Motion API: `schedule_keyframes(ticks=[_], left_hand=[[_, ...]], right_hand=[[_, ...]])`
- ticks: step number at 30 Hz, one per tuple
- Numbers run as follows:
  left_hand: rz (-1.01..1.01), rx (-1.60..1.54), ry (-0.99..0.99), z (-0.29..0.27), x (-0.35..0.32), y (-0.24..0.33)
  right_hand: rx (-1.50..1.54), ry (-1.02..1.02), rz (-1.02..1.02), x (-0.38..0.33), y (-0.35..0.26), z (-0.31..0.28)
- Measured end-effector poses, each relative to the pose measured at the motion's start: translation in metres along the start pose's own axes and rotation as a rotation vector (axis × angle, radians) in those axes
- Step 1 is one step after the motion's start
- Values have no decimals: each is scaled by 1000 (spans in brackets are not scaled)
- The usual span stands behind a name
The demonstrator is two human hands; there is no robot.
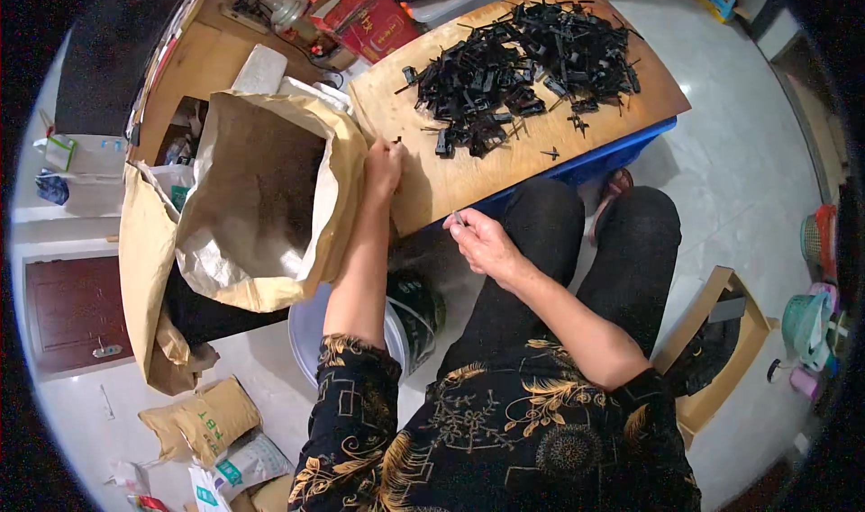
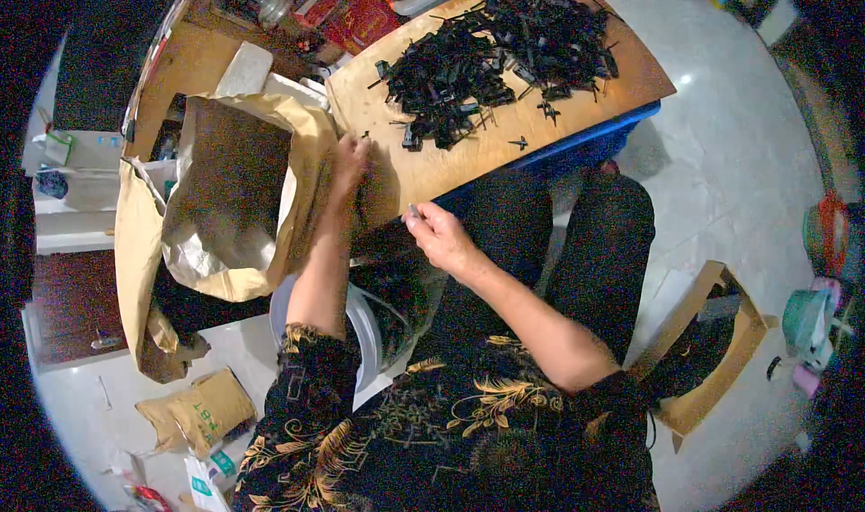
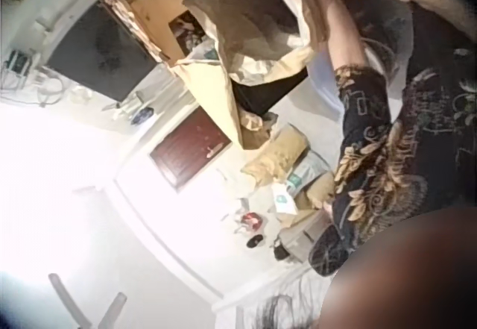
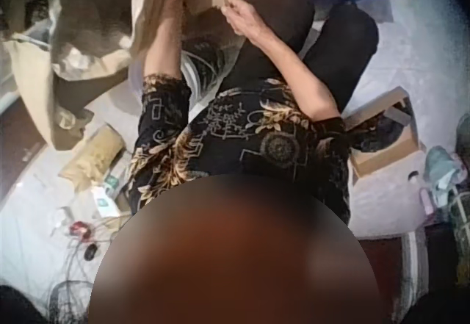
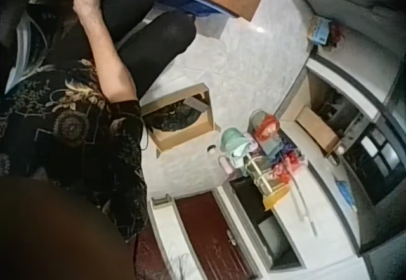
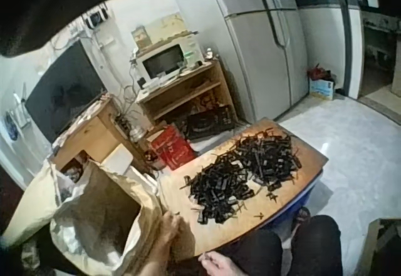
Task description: Sorting and packaging small black plastic components into a paper bag.
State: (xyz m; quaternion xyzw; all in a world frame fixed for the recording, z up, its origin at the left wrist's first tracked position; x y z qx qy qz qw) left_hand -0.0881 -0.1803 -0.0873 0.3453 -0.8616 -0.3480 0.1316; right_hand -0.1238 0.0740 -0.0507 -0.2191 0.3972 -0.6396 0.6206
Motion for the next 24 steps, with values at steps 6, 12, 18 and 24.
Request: schedule_keyframes(ticks=[6, 12, 18, 24], left_hand=[[-304, -732, -328, -2, -93, 60], [-252, -951, -319, 3, -160, 106], [-168, -862, -281, 6, -174, 113], [-129, -835, -272, 7, -177, 120]], right_hand=[[-2, 108, -30, -7, -8, -15], [-68, 43, -88, -15, -14, -9], [-246, -31, -187, -17, -10, -8], [-381, -44, -148, -20, -11, -6]])
Point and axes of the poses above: each hand's wrist, its own x-axis towards the middle knuckle, its own z-axis out of the palm, y = z × x, the point moved 2 cm from there along x, towards the middle knuckle, and after that the axes turned 9 degrees about -y, right-handed, at the moved point
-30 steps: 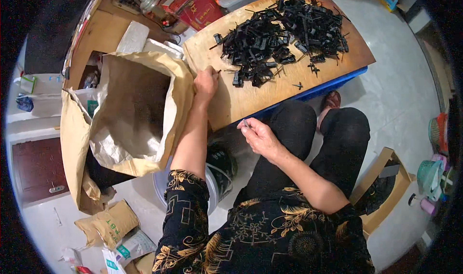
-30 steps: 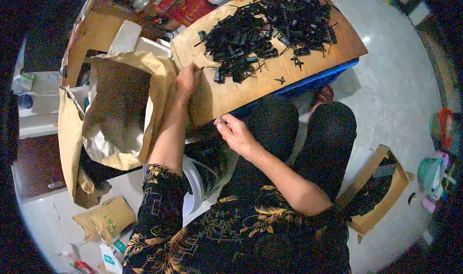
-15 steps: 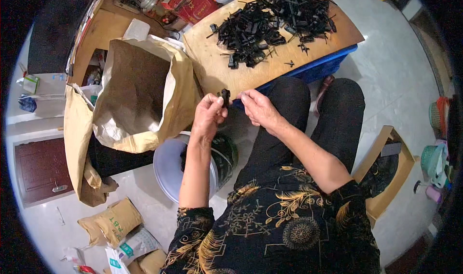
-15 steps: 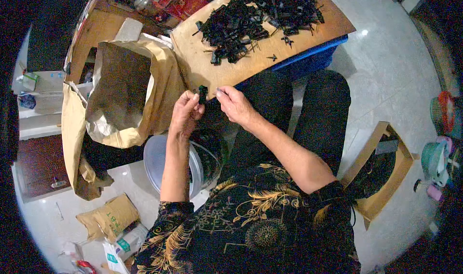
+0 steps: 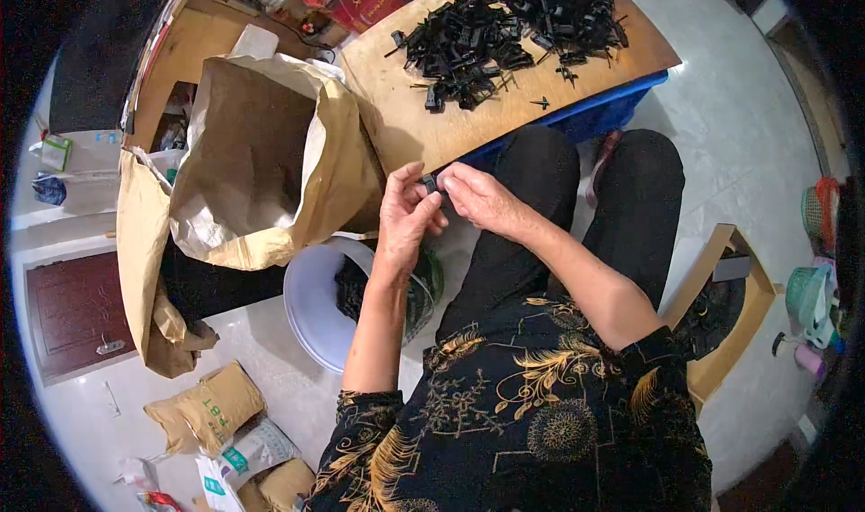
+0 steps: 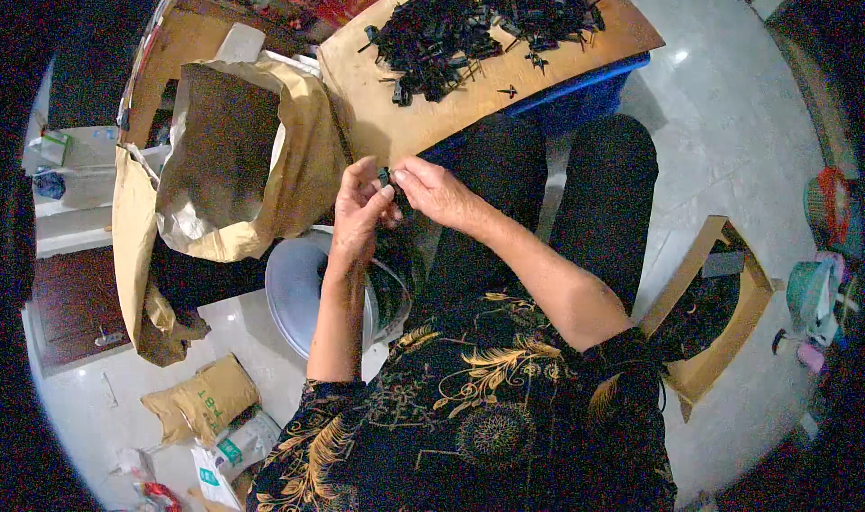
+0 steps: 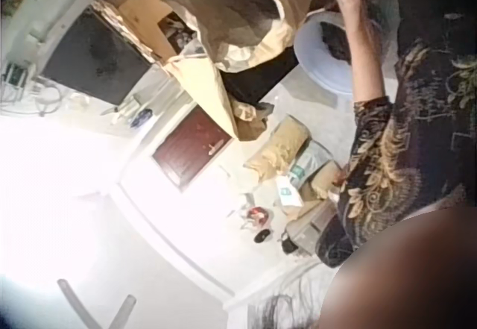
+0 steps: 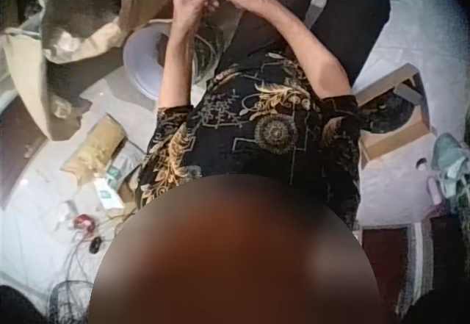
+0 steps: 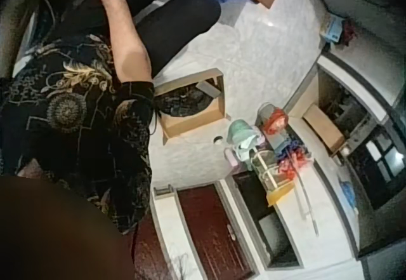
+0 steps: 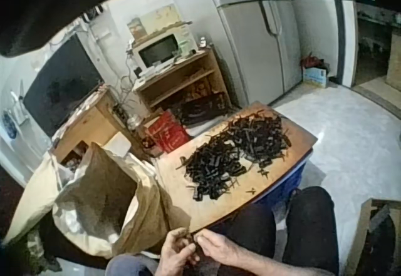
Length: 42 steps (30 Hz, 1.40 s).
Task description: Sorting and packaging small black plastic components into a paper bag.
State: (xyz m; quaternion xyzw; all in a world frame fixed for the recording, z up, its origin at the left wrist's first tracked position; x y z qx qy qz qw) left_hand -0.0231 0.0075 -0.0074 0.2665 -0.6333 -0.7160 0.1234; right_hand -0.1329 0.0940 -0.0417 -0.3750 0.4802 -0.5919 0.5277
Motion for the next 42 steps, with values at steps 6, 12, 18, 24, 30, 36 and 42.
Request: schedule_keyframes(ticks=[6, 12, 18, 24, 30, 36, 42], left_hand=[[-45, 102, -74, -3, 6, 3], [-88, 193, -130, -9, 8, 4], [-158, 284, -167, -13, 13, 2], [14, 750, -90, -2, 23, 4], [119, 906, 31, 3, 24, 1], [84, 99, 117, -4, 31, 3], [-36, -512, 10, -11, 23, 14]], right_hand=[[-143, 12, -69, 3, 9, -2], [-221, -1, -93, 5, 10, 4], [-253, 9, -45, 7, 10, 2], [-380, 150, -148, 11, 21, 1], [-354, 219, -80, 16, 15, 4], [-91, 191, -29, 22, 25, -4], [253, 66, -29, 12, 5, -4]])
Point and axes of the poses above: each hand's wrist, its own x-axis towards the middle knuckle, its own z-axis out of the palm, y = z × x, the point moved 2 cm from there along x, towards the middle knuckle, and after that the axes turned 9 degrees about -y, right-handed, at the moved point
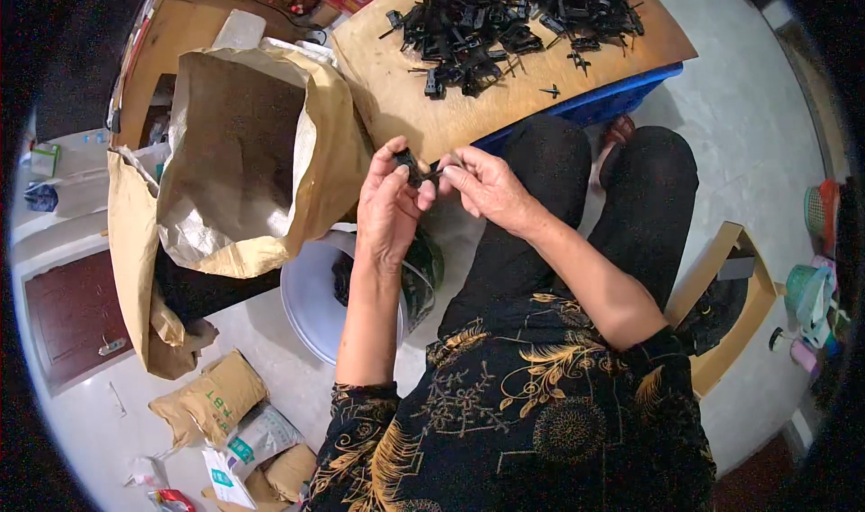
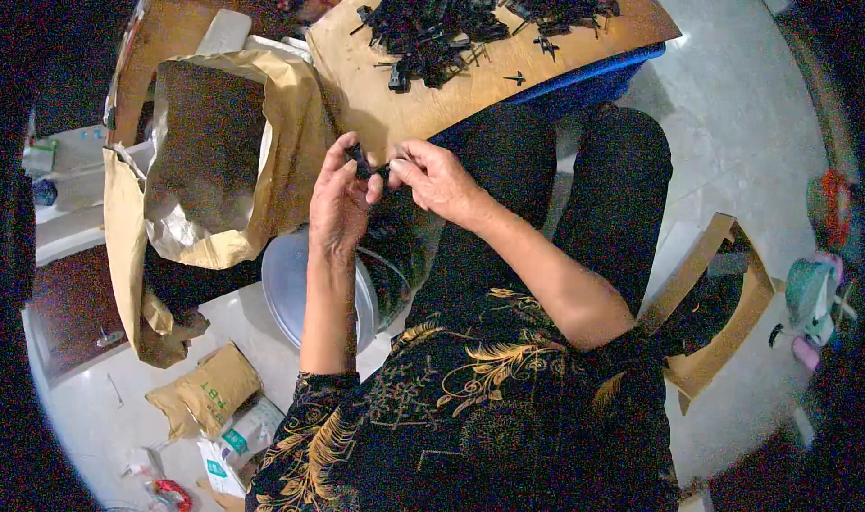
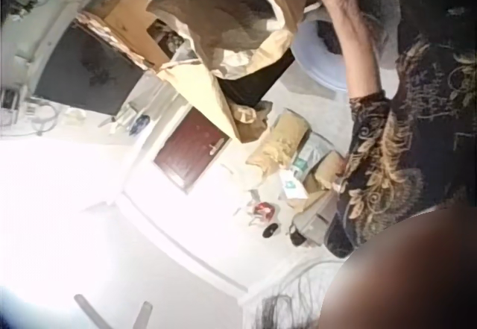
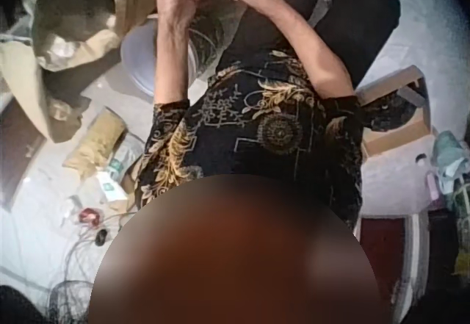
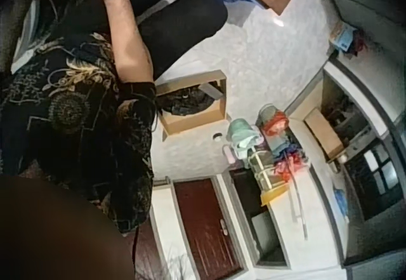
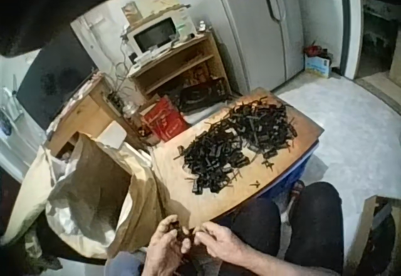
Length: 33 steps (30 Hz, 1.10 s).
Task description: Sorting and packaging small black plastic components into a paper bag.
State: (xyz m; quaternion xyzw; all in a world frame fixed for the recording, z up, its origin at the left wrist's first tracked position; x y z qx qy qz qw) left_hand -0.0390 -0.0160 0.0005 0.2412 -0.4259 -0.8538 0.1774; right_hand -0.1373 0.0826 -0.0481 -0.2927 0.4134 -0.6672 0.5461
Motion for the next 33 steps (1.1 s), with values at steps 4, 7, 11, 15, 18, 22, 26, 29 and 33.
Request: schedule_keyframes(ticks=[4, 7, 11, 15, 18, 22, 26, 29, 33], left_hand=[[-37, 65, -46, -4, -8, -1], [-140, 113, -162, 9, -14, 1], [-194, 122, -261, 21, -19, 3], [-219, 116, -344, 23, -23, 3], [-183, 192, -263, 29, -25, 2], [-102, 683, -289, 35, -32, 6], [180, 1047, -244, 33, -30, -4], [223, 1224, -94, 29, -31, -5], [211, 1049, -49, 18, -26, -14]], right_hand=[[26, -66, -47, -5, -13, 4], [42, -87, -85, -7, -15, -1], [184, -212, -5, -11, -18, -6], [210, -314, 72, -15, -29, -5], [77, -249, -34, -15, -27, -8], [-116, -213, -140, -9, -13, -11], [-149, -137, -117, -10, -11, -3], [23, -112, 35, -18, -14, 3], [50, -90, 146, -24, -17, 11]])
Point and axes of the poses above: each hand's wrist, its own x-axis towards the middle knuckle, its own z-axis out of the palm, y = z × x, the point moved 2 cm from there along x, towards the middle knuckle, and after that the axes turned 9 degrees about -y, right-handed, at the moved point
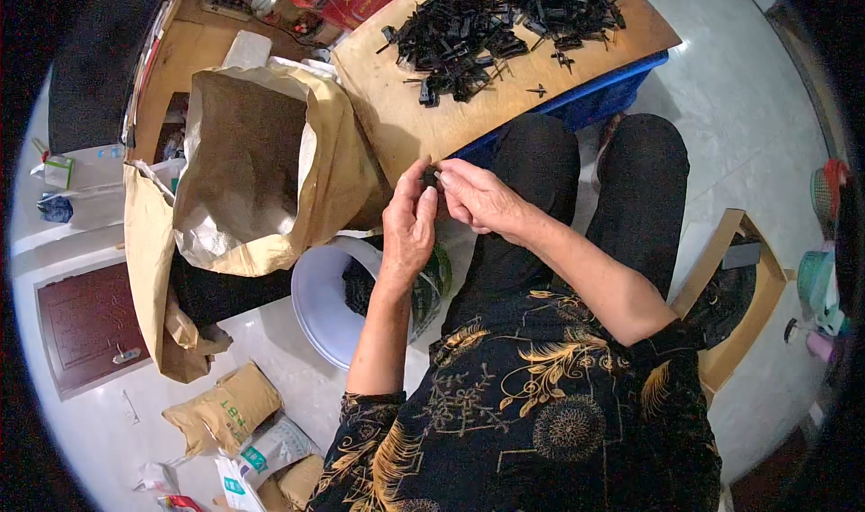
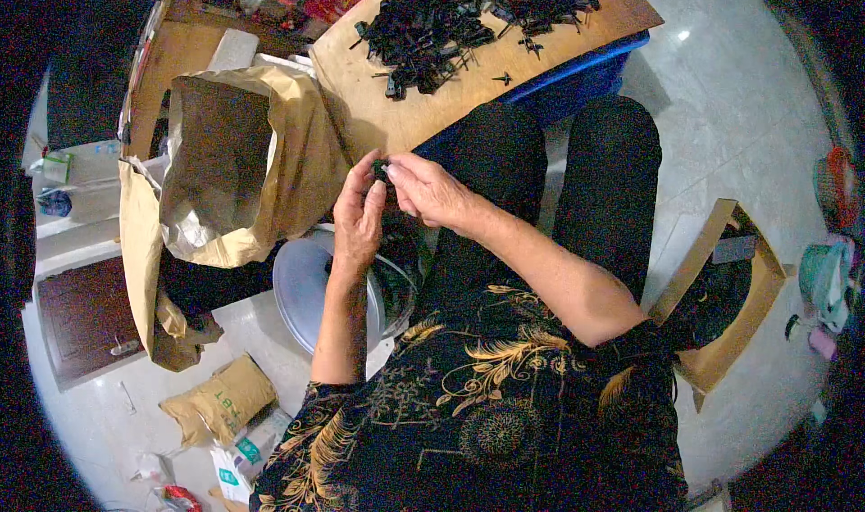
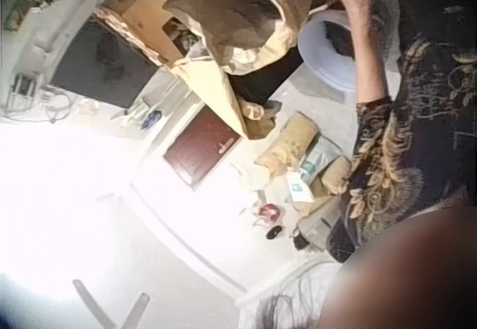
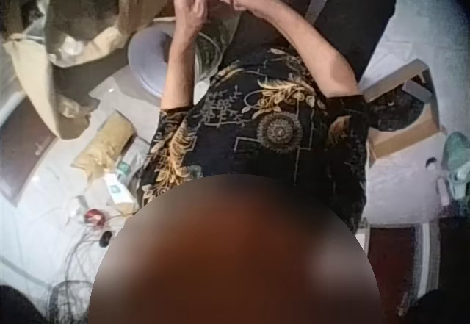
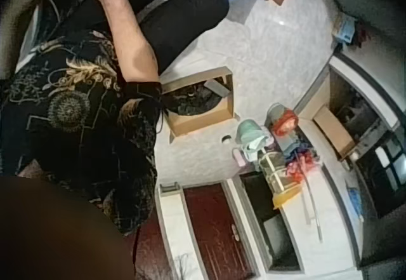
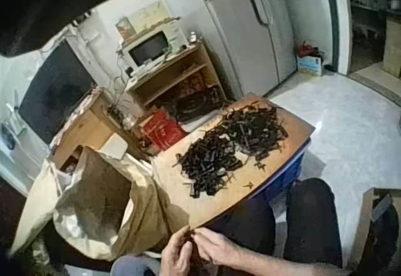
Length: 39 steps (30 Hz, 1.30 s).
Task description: Sorting and packaging small black plastic components into a paper bag.
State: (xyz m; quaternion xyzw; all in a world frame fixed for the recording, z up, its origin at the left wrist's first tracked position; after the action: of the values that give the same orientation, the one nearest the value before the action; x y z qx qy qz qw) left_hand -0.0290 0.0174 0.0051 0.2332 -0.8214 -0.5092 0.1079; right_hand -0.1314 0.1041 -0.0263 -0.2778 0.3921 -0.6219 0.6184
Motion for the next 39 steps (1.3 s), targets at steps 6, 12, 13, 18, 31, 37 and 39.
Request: schedule_keyframes(ticks=[6, 12, 13, 18, 31, 37, 39], left_hand=[[12, 13, 9, 3, 6, -5], [-15, -3, 17, 5, 13, -14], [-24, -18, 18, 5, 15, -16], [-45, 5, 22, 4, 21, -22], [20, 215, -31, -4, 38, -42], [-217, -329, -9, -11, 94, -60], [-224, -409, 143, -34, 126, -81]], right_hand=[[-28, 45, -55, 8, 8, -1], [42, 64, -7, 15, 11, -2], [42, 67, 1, 16, 13, -2], [40, 104, 1, 26, 21, -6], [-109, 233, 140, 43, 33, -13], [169, 320, 148, 38, 19, -15], [190, 267, 149, 38, 16, -11]])
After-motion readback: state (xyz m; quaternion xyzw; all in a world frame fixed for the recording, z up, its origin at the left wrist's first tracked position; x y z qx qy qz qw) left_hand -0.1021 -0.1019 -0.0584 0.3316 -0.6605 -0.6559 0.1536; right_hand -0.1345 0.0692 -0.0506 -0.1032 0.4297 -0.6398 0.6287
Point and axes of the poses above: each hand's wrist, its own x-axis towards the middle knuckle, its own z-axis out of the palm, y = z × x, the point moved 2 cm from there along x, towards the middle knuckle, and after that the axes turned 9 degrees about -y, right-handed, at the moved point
